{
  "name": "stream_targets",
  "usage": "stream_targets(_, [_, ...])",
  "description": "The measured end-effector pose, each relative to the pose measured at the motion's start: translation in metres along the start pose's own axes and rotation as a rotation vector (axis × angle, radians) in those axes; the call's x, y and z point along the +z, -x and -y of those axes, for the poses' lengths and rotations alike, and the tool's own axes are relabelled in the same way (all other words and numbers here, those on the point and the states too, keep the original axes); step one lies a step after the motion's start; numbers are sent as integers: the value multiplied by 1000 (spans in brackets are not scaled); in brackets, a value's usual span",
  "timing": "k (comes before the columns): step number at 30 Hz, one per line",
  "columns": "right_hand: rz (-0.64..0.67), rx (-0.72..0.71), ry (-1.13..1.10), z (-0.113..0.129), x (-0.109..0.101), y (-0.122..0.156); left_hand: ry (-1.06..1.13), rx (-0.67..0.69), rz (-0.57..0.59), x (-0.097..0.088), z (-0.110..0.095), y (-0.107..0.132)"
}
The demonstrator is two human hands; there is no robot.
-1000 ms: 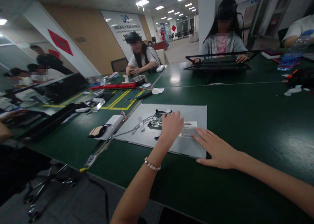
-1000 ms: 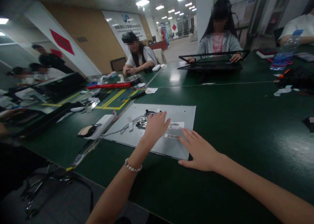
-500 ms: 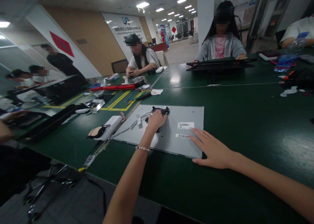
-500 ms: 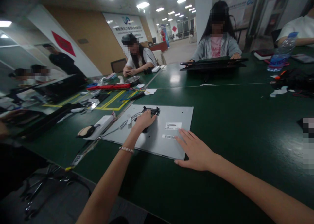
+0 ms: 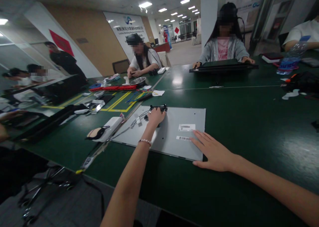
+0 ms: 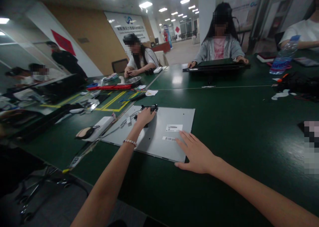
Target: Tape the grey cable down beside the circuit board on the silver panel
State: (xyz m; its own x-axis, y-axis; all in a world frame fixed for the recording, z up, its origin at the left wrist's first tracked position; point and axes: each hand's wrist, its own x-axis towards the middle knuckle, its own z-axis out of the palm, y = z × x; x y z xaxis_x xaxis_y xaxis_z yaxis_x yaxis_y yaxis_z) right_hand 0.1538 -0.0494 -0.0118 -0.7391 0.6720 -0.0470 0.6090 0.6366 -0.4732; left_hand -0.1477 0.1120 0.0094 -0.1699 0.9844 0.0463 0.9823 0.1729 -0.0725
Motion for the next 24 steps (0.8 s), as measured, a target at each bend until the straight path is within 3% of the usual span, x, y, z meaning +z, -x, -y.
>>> stream_targets(3, [-1, 3, -15, 1, -2, 1, -2, 41, -102, -8, 7, 9])
stream_targets(6, [0, 4, -33, 1, -3, 1, -68, 93, -216, -18, 30, 22])
stream_targets(11, [-5, 16, -35, 1, -2, 0, -170, 76, -134, -26, 86, 41])
stream_targets(14, [-17, 16, -35, 1, -1, 0, -211, 100, -115, -25, 106, 50])
stream_targets(19, [-12, 26, -36, 2, -1, 1, -228, 77, -37, -23, 111, 57])
stream_targets(24, [-9, 23, -26, 2, -1, 1, -279, -9, -40, -30, 107, 45])
